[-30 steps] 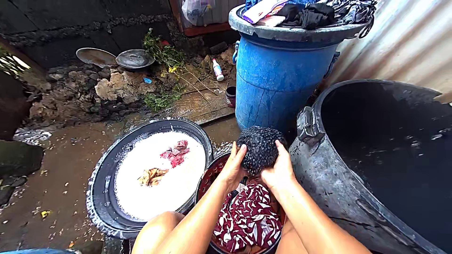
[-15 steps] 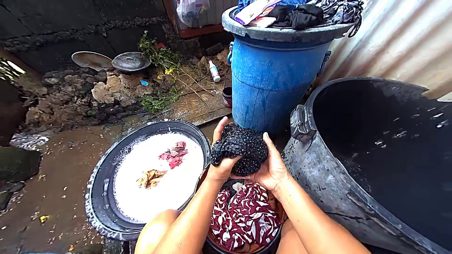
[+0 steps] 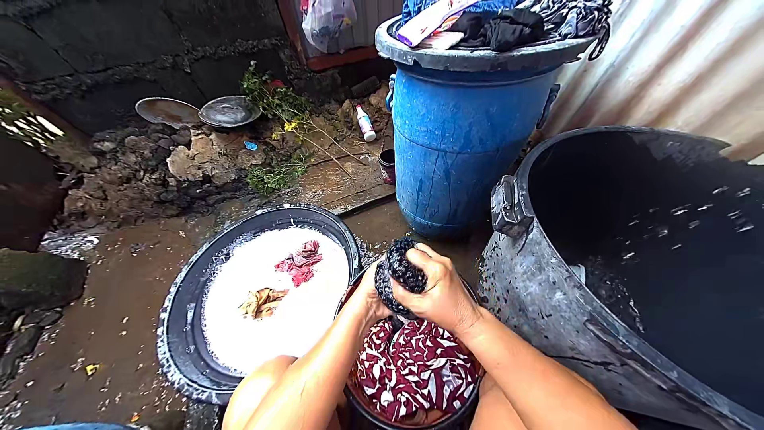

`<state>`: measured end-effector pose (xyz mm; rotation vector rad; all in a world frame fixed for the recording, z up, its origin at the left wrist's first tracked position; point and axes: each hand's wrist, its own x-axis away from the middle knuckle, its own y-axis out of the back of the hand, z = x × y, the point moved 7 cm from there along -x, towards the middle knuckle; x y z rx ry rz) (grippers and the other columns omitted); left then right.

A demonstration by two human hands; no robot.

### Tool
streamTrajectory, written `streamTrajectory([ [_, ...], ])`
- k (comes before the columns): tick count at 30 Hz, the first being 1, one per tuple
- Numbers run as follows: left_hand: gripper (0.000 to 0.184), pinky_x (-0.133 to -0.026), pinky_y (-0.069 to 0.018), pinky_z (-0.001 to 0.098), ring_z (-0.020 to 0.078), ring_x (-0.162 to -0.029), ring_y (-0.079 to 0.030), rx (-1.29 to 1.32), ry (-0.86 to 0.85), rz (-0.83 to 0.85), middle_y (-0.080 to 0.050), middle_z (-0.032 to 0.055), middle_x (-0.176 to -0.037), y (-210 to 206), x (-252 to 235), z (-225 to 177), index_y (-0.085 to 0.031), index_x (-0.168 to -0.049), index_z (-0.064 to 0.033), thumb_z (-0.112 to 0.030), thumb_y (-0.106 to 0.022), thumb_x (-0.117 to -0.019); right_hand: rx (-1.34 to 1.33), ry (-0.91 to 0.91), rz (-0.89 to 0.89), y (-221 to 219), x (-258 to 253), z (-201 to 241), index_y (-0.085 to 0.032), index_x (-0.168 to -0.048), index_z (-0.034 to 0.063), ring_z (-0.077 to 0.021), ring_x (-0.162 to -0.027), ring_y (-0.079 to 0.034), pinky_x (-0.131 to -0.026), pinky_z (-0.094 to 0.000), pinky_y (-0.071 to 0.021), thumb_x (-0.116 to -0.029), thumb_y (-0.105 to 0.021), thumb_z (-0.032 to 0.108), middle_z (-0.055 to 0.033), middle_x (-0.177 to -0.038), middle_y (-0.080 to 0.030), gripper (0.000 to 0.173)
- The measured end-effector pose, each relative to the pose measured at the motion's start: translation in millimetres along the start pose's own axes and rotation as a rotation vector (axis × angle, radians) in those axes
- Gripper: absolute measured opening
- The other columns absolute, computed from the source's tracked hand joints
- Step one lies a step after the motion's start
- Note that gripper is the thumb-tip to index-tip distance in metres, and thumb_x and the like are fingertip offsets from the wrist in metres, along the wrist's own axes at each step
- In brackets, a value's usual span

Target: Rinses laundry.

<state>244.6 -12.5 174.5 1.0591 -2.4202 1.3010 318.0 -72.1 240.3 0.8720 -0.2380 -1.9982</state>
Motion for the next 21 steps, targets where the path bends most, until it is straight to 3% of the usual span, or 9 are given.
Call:
streamTrajectory([
  [5,0.045,-0.055,-0.0515,0.0259,0.0078,-0.060,-0.061,-0.402,0.213,-0.089,-0.061,-0.0020,-0.066,15.8,7.3,1.4,-0.054,-0.087,-0.0160,-0.028,-0.018,-0.1121,-0.027,0.026,0.349,-17.7,20.8,4.0,-0.067,-0.093,-0.0042,-0.0308,-0.086,-0.068,-0.071,-0.0452,-0.0542,-0.0848,-0.070,0.027,-0.0202,-0.093,-0.067,0.032],
  [8,0.020,-0.070,-0.0575,0.0346,0.0160,-0.075,-0.067,-0.577,-0.114,-0.283,-0.067,0.0087,-0.085,42.5,-11.7,-40.2,-0.057,-0.110,-0.0010,-0.016,-0.045,-0.1074,0.047,-0.347,0.642,-14.3,24.8,-29.6,-0.043,-0.148,-0.0069,-0.0375,-0.136,-0.051,-0.114,-0.0497,-0.0394,-0.1047,-0.052,0.037,-0.0284,-0.147,-0.049,0.062],
  [10,0.022,-0.077,-0.0567,0.0337,0.0145,-0.080,-0.068,-0.832,-0.451,-0.435,-0.068,0.0111,-0.089,55.4,-8.9,-85.1,-0.059,-0.114,0.0041,-0.015,-0.058,-0.1027,0.193,-0.423,0.704,-5.1,21.2,-47.9,-0.035,-0.155,0.0010,-0.0391,-0.138,-0.048,-0.113,-0.0538,-0.0405,-0.1042,-0.056,0.039,-0.0244,-0.154,-0.042,0.067],
  [12,0.047,-0.096,-0.0502,0.0504,0.0297,-0.107,-0.067,-1.256,-0.667,-0.615,-0.068,0.0239,-0.111,68.1,0.0,-118.1,-0.060,-0.125,0.0070,-0.027,-0.070,-0.0954,0.271,-0.438,0.679,9.8,17.6,-56.5,-0.044,-0.151,0.0026,-0.0395,-0.134,-0.052,-0.109,-0.0550,-0.0429,-0.1015,-0.062,0.033,-0.0230,-0.151,-0.046,0.061],
  [14,0.084,-0.111,-0.0282,0.0723,0.0524,-0.142,-0.037,-1.655,-0.577,-0.695,-0.042,0.0345,-0.150,78.6,-9.5,-121.9,-0.046,-0.148,0.0010,-0.043,-0.078,-0.0849,0.295,-0.468,0.666,24.9,17.2,-64.3,-0.052,-0.143,0.0006,-0.0373,-0.129,-0.056,-0.108,-0.0537,-0.0439,-0.1033,-0.059,0.033,-0.0226,-0.143,-0.053,0.051],
  [15,0.093,-0.111,-0.0156,0.0794,0.0586,-0.148,-0.019,-1.787,-0.517,-0.671,-0.026,0.0363,-0.159,79.5,-18.1,-111.5,-0.040,-0.155,-0.0015,-0.043,-0.081,-0.0829,0.303,-0.488,0.672,30.9,17.7,-66.4,-0.053,-0.141,-0.0001,-0.0374,-0.127,-0.057,-0.107,-0.0538,-0.0439,-0.1044,-0.057,0.033,-0.0231,-0.139,-0.055,0.049],
  [16,0.085,-0.110,-0.0138,0.0824,0.0613,-0.147,-0.018,-1.884,-0.498,-0.601,-0.027,0.0377,-0.159,76.1,-26.5,-92.4,-0.043,-0.153,-0.0010,-0.036,-0.080,-0.0854,0.314,-0.501,0.680,35.0,18.7,-66.8,-0.054,-0.140,-0.0003,-0.0373,-0.127,-0.057,-0.107,-0.0538,-0.0440,-0.1050,-0.056,0.032,-0.0233,-0.137,-0.056,0.047],
  [18,0.040,-0.105,-0.0369,0.0709,0.0505,-0.134,-0.048,-2.047,-0.381,-0.365,-0.057,0.0275,-0.140,70.9,-46.4,-32.0,-0.066,-0.133,-0.0054,-0.022,-0.064,-0.0965,0.330,-0.503,0.698,37.6,21.6,-64.6,-0.055,-0.138,0.0000,-0.0369,-0.125,-0.058,-0.105,-0.0537,-0.0451,-0.1055,-0.054,0.032,-0.0229,-0.134,-0.058,0.046],
  [21,0.033,-0.099,-0.0484,0.0639,0.0399,-0.126,-0.060,-2.093,0.045,0.059,-0.063,0.0167,-0.136,85.3,-67.0,68.6,-0.068,-0.130,-0.0117,-0.018,-0.048,-0.1056,0.300,-0.491,0.715,35.5,26.0,-58.7,-0.055,-0.139,0.0000,-0.0363,-0.125,-0.058,-0.106,-0.0532,-0.0446,-0.1058,-0.054,0.031,-0.0224,-0.134,-0.059,0.045],
])
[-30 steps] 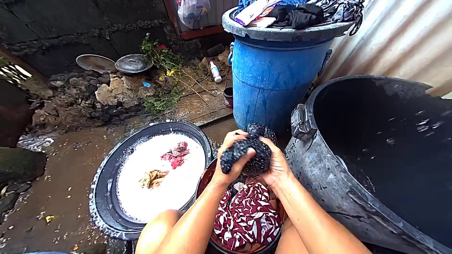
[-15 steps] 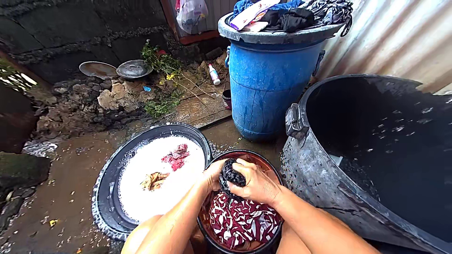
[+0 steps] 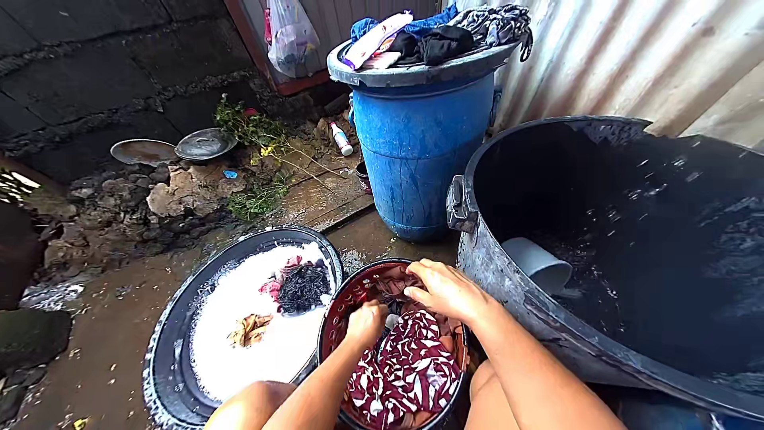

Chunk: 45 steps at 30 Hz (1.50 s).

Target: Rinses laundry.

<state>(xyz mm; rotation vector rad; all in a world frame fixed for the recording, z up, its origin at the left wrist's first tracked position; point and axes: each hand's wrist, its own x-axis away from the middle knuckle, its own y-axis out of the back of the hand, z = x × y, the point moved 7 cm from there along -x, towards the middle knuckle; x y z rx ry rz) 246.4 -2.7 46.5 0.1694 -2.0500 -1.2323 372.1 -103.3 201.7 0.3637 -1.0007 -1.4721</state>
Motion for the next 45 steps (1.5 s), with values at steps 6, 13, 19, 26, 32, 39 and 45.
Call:
streamTrajectory([
  [6,0.034,-0.102,-0.0482,0.0613,0.0407,-0.126,-0.060,0.001,-0.034,0.156,-0.058,0.0197,-0.141,-51.8,-19.6,-5.6,-0.064,-0.135,-0.0092,-0.018,-0.045,-0.1078,0.008,-0.010,0.033,-5.7,9.3,-0.5,-0.056,-0.139,0.0008,-0.0358,-0.126,-0.058,-0.106,-0.0530,-0.0445,-0.1059,-0.054,0.030,-0.0221,-0.134,-0.060,0.044],
  [13,0.034,-0.102,-0.0479,0.0621,0.0416,-0.126,-0.060,0.003,-0.043,0.166,-0.056,0.0202,-0.143,-52.2,-25.9,-1.3,-0.063,-0.134,-0.0088,-0.022,-0.044,-0.1090,0.038,-0.047,0.063,-6.9,9.4,-10.0,-0.056,-0.137,0.0004,-0.0369,-0.126,-0.058,-0.106,-0.0533,-0.0443,-0.1059,-0.054,0.030,-0.0228,-0.133,-0.060,0.043],
  [19,0.035,-0.100,-0.0486,0.0626,0.0412,-0.125,-0.060,-0.031,-0.047,0.184,-0.056,0.0188,-0.144,-51.0,-26.0,-3.6,-0.061,-0.138,-0.0112,-0.022,-0.045,-0.1085,0.052,-0.055,0.102,-11.3,9.4,-1.5,-0.055,-0.139,0.0011,-0.0371,-0.127,-0.057,-0.106,-0.0543,-0.0439,-0.1064,-0.053,0.029,-0.0226,-0.135,-0.059,0.043],
  [26,0.034,-0.095,-0.0487,0.0658,0.0424,-0.122,-0.062,-0.105,-0.010,0.150,-0.064,0.0212,-0.132,-5.0,-23.2,-12.9,-0.065,-0.128,-0.0054,-0.024,-0.049,-0.1041,0.057,-0.045,0.103,-15.9,10.9,-4.4,-0.056,-0.138,0.0005,-0.0373,-0.125,-0.058,-0.105,-0.0544,-0.0452,-0.1061,-0.054,0.029,-0.0226,-0.133,-0.060,0.043],
  [32,0.034,-0.094,-0.0472,0.0688,0.0450,-0.119,-0.062,-0.182,-0.013,0.145,-0.067,0.0240,-0.123,50.5,-20.7,-15.8,-0.067,-0.122,-0.0045,-0.028,-0.056,-0.0998,0.057,-0.070,0.088,-11.3,12.1,-11.1,-0.056,-0.138,0.0003,-0.0375,-0.126,-0.058,-0.105,-0.0546,-0.0445,-0.1062,-0.053,0.030,-0.0228,-0.133,-0.060,0.044],
  [39,0.031,-0.096,-0.0486,0.0614,0.0416,-0.114,-0.064,-0.032,-0.111,-0.069,-0.068,0.0249,-0.115,96.9,-4.6,-23.8,-0.065,-0.118,0.0023,-0.019,-0.051,-0.1014,0.059,-0.077,0.076,-8.8,14.8,-11.8,-0.056,-0.138,0.0015,-0.0368,-0.125,-0.059,-0.104,-0.0548,-0.0451,-0.1062,-0.053,0.031,-0.0222,-0.133,-0.060,0.043],
  [45,0.049,-0.102,-0.0446,0.0674,0.0469,-0.123,-0.060,-0.004,-0.009,0.154,-0.064,0.0292,-0.128,32.1,6.8,-11.0,-0.062,-0.130,0.0022,-0.036,-0.061,-0.1006,0.045,-0.069,0.058,-7.7,15.5,-14.5,-0.058,-0.136,0.0007,-0.0371,-0.124,-0.059,-0.104,-0.0551,-0.0451,-0.1058,-0.054,0.030,-0.0225,-0.131,-0.061,0.042],
])
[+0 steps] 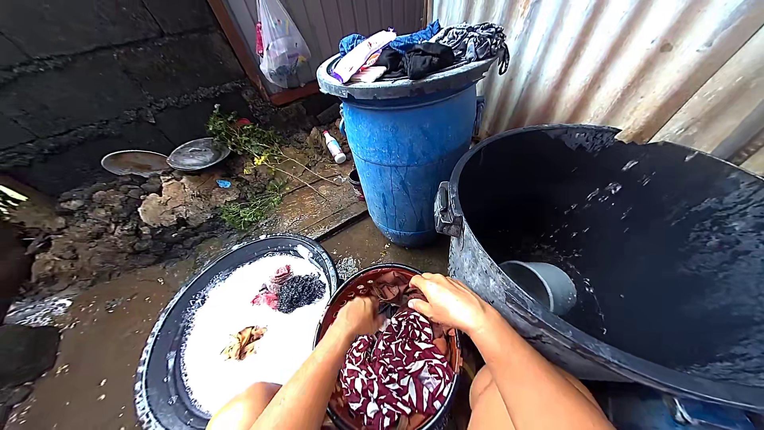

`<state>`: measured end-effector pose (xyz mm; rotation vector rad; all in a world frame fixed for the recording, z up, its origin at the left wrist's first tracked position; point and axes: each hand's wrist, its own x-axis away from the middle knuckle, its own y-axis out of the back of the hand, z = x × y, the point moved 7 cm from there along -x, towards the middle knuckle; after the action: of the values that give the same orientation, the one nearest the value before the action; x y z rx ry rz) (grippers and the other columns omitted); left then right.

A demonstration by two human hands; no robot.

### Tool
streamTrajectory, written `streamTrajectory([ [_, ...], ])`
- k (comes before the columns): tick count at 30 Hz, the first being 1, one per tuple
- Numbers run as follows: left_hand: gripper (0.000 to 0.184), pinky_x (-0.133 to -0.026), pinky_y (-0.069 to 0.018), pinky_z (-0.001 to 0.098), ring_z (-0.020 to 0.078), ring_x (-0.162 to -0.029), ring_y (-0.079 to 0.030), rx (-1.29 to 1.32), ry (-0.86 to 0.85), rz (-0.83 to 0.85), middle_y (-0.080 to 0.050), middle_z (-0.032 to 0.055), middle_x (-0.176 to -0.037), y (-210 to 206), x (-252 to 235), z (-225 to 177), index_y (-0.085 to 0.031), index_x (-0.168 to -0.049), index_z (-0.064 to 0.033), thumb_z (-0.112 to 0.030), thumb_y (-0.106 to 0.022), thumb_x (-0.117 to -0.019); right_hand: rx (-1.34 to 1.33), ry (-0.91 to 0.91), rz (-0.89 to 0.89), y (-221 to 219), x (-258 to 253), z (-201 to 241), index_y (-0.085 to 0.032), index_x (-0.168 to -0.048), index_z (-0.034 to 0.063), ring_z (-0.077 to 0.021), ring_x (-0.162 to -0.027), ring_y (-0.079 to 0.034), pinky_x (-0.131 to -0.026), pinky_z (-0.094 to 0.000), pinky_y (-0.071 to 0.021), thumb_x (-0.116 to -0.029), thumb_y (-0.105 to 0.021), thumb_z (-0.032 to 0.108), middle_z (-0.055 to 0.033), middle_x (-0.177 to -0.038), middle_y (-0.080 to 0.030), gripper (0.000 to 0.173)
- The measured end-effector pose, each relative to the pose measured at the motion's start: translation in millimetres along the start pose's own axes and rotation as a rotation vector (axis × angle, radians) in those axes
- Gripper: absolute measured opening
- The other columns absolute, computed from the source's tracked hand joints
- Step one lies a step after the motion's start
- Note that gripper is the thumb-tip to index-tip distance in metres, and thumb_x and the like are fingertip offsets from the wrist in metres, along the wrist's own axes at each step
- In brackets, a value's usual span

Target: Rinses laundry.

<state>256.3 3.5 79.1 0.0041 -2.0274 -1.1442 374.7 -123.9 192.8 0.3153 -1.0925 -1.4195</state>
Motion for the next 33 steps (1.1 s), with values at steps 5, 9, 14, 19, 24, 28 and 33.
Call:
streamTrajectory([
  [5,0.052,-0.102,-0.0423,0.0700,0.0507,-0.132,-0.050,-0.269,-0.137,0.382,-0.059,0.0282,-0.137,-120.3,17.8,-6.3,-0.060,-0.137,-0.0042,-0.024,-0.073,-0.0909,0.020,-0.002,0.013,-4.8,-4.0,1.1,-0.057,-0.136,0.0011,-0.0366,-0.127,-0.057,-0.105,-0.0553,-0.0441,-0.1058,-0.054,0.031,-0.0221,-0.133,-0.061,0.042],
  [9,0.025,-0.089,-0.0498,0.0584,0.0386,-0.096,-0.066,0.214,-0.346,-0.029,-0.067,0.0263,-0.099,5.4,56.6,-33.3,-0.066,-0.110,0.0089,-0.011,-0.060,-0.0955,-0.049,0.059,-0.094,1.0,2.4,8.4,-0.058,-0.134,-0.0009,-0.0375,-0.124,-0.059,-0.104,-0.0554,-0.0448,-0.1066,-0.052,0.027,-0.0234,-0.130,-0.062,0.040],
  [14,0.023,-0.072,-0.0501,0.0179,-0.0052,-0.075,-0.057,0.423,-0.602,-0.464,-0.060,-0.0050,-0.082,132.5,152.4,-58.1,-0.061,-0.101,0.0002,-0.012,-0.043,-0.0946,-0.329,0.327,-0.613,28.2,35.2,28.7,-0.067,-0.123,-0.0030,-0.0289,-0.107,-0.069,-0.096,-0.0439,-0.0530,-0.1047,-0.051,0.021,-0.0197,-0.117,-0.070,0.035],
  [19,0.029,-0.078,-0.0522,0.0538,0.0276,-0.089,-0.070,-0.013,-0.582,-0.877,-0.071,0.0128,-0.085,169.9,194.4,-64.4,-0.073,-0.094,0.0003,-0.015,-0.048,-0.0945,-0.350,0.479,-1.018,79.6,100.8,38.9,-0.074,-0.103,0.0028,-0.0107,-0.083,-0.071,-0.079,-0.0291,-0.0594,-0.0993,-0.059,0.020,-0.0072,-0.092,-0.074,0.023],
  [24,0.042,-0.094,-0.0529,0.0237,0.0006,-0.102,-0.065,0.485,-0.568,-0.747,-0.070,0.0074,-0.111,134.9,145.6,-57.2,-0.057,-0.135,0.0041,-0.011,-0.035,-0.1018,-0.196,0.428,-1.131,149.9,160.7,20.6,-0.072,-0.103,0.0042,0.0000,-0.084,-0.069,-0.078,-0.0179,-0.0585,-0.0988,-0.060,0.020,-0.0009,-0.093,-0.074,0.020],
  [28,0.047,-0.113,-0.0368,0.0620,0.0412,-0.139,-0.049,0.282,-0.084,-0.216,-0.051,0.0236,-0.150,25.8,36.0,-38.2,-0.049,-0.151,-0.0088,-0.026,-0.044,-0.1085,-0.080,0.236,-1.146,202.5,156.0,-30.0,-0.070,-0.100,0.0043,-0.0041,-0.076,-0.069,-0.072,-0.0234,-0.0577,-0.1006,-0.057,0.024,-0.0038,-0.087,-0.071,0.023],
  [33,0.055,-0.109,-0.0160,0.0829,0.0512,-0.155,0.001,0.043,0.103,-0.111,-0.006,0.0175,-0.172,-110.5,-32.8,-4.4,-0.044,-0.157,-0.0208,-0.033,-0.052,-0.1039,0.260,-0.260,-0.751,217.6,99.6,-119.3,-0.072,-0.106,0.0021,-0.0449,-0.088,-0.069,-0.073,-0.0671,-0.0511,-0.1019,-0.061,0.023,-0.0231,-0.090,-0.071,0.024],
])
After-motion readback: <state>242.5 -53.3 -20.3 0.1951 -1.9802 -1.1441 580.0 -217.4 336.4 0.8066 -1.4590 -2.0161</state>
